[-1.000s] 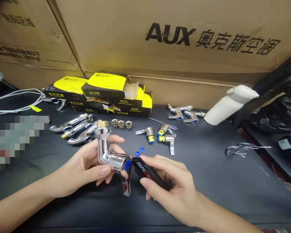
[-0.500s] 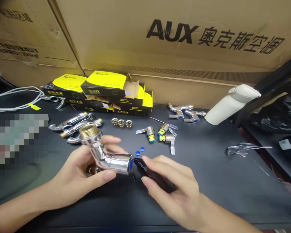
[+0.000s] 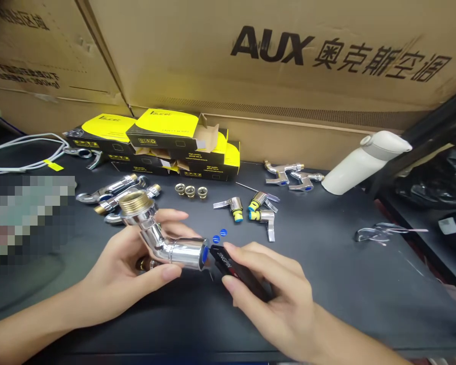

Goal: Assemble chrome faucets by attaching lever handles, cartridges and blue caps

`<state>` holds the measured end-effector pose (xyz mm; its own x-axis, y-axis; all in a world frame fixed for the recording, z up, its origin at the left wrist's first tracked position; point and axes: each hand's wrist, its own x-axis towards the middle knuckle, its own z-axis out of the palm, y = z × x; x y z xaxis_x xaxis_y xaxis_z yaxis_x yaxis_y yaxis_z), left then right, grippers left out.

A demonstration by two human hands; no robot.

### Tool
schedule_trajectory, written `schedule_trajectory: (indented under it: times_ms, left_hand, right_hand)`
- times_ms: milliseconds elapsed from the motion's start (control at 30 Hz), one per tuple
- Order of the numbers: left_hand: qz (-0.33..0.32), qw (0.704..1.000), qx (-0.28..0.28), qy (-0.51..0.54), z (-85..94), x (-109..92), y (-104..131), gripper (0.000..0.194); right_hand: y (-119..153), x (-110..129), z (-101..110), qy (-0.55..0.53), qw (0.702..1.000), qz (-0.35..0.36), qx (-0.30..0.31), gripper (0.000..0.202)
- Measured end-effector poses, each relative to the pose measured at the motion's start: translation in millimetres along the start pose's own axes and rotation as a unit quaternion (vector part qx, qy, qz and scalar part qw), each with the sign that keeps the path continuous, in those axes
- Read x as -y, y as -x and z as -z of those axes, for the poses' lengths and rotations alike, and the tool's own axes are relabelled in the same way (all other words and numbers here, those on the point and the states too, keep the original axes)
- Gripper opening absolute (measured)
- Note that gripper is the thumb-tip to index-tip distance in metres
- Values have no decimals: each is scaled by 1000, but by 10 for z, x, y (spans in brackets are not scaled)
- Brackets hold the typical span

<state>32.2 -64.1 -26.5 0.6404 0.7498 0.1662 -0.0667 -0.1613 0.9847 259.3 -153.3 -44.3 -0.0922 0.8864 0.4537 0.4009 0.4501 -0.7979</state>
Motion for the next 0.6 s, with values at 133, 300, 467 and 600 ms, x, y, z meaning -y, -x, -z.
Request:
schedule_trajectory:
  times_ms: [133, 300, 467, 600]
  left_hand:
    - [-21, 999, -8, -37, 4, 25, -3, 51]
    - [-93, 990, -32, -100, 3, 83, 9, 50]
    - [-34, 998, -10, -43, -1, 69, 9, 50]
    - [29, 999, 15, 43, 11, 1, -22, 49]
  right_hand:
    - [2, 8, 8, -42, 998, -29, 22, 53]
    - [21, 28, -9, -110, 988, -102, 27, 52]
    - [-86, 36, 33, -268, 934, -221, 77, 39]
    - [-210, 31, 108, -421, 841, -304, 154, 30]
